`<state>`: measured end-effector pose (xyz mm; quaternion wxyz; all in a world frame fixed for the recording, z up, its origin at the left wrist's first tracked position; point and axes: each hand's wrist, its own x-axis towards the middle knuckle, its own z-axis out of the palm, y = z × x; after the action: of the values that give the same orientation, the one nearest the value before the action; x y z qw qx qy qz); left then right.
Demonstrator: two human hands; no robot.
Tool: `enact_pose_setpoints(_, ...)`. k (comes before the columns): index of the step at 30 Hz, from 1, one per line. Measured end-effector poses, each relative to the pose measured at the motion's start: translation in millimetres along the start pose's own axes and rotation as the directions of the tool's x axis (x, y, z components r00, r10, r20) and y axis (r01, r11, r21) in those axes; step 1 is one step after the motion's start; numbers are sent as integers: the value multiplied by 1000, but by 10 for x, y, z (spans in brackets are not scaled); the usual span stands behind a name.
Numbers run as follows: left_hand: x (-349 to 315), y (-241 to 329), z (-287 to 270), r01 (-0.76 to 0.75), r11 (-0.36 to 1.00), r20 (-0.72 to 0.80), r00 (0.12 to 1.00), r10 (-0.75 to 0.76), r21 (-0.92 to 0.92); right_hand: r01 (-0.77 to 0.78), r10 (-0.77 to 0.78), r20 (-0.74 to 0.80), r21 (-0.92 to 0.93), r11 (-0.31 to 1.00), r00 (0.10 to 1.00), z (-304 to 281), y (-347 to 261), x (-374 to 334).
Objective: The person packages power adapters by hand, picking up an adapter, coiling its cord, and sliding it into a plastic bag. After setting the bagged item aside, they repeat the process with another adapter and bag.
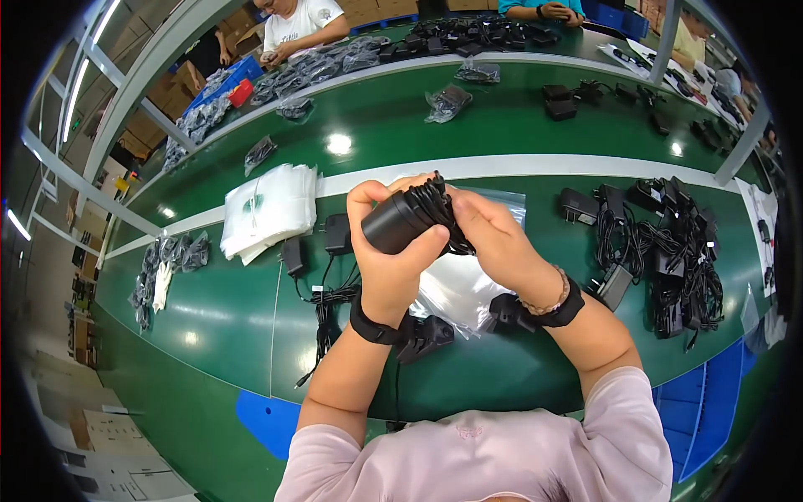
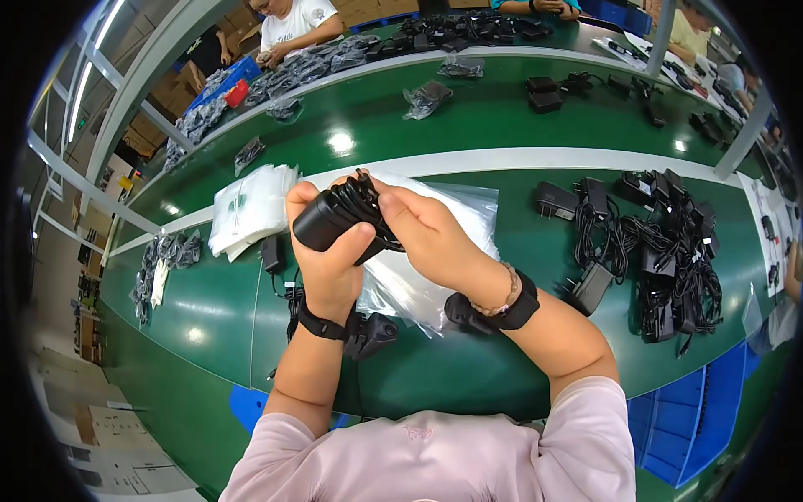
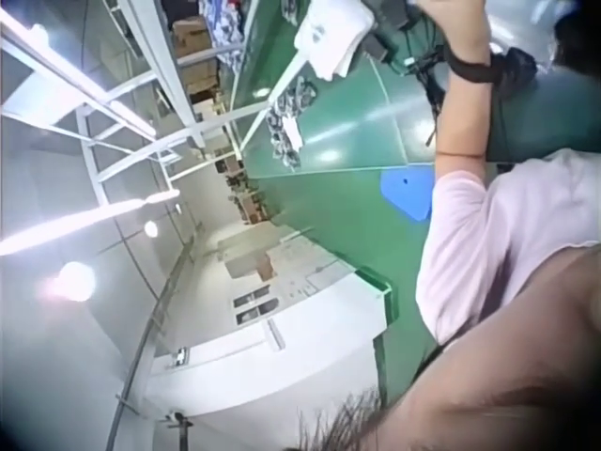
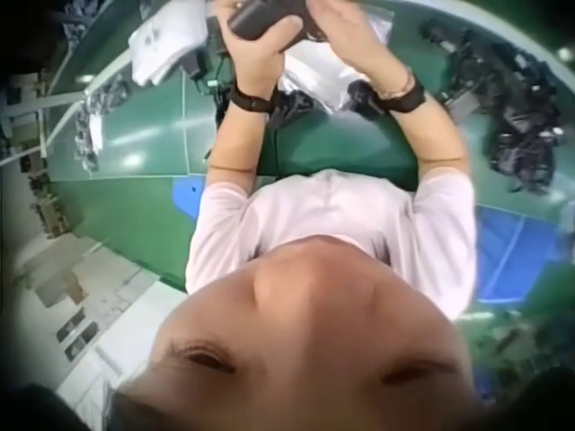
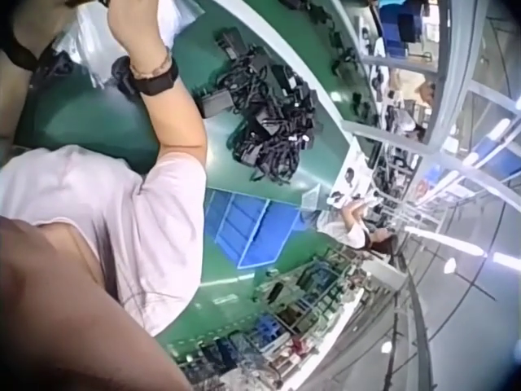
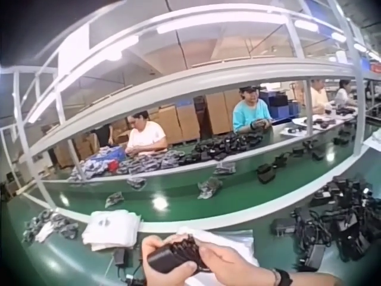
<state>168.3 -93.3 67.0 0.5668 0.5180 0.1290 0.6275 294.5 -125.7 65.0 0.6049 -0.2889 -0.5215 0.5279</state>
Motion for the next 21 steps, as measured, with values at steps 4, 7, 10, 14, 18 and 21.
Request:
enact_pose_setpoints(4, -46, 109, 33, 134, 991, -64, 989, -134, -3, 222, -211, 71, -383, 897, 975, 3, 6, -33)
enact_pose_setpoints(7, 6, 62, 1, 214, 964, 28, 977, -213, -160, 326, -312, 137, -629, 706, 940, -95, -45, -10)
enact_pose_setpoints(10, 46, 18, 69, 221, 953, 33, 975, -219, -207, 359, -336, 186, -729, 583, 923, -141, -151, 30)
enact_pose_setpoints(14, 83, -78, 134, 175, 978, 77, 980, -184, 113, 341, -373, 132, -742, 577, 918, -357, -406, 42)
enact_pose_setpoints(18, -77, -400, -14, -31, 500, 235, 907, -350, 865, 394, -574, -362, -461, 795, 735, -685, -745, -25)
enact_pose_setpoints(21, -161, -614, -6, -212, 77, 224, 858, -463, 974, 404, -575, -314, -468, 786, 756, -883, -903, -158)
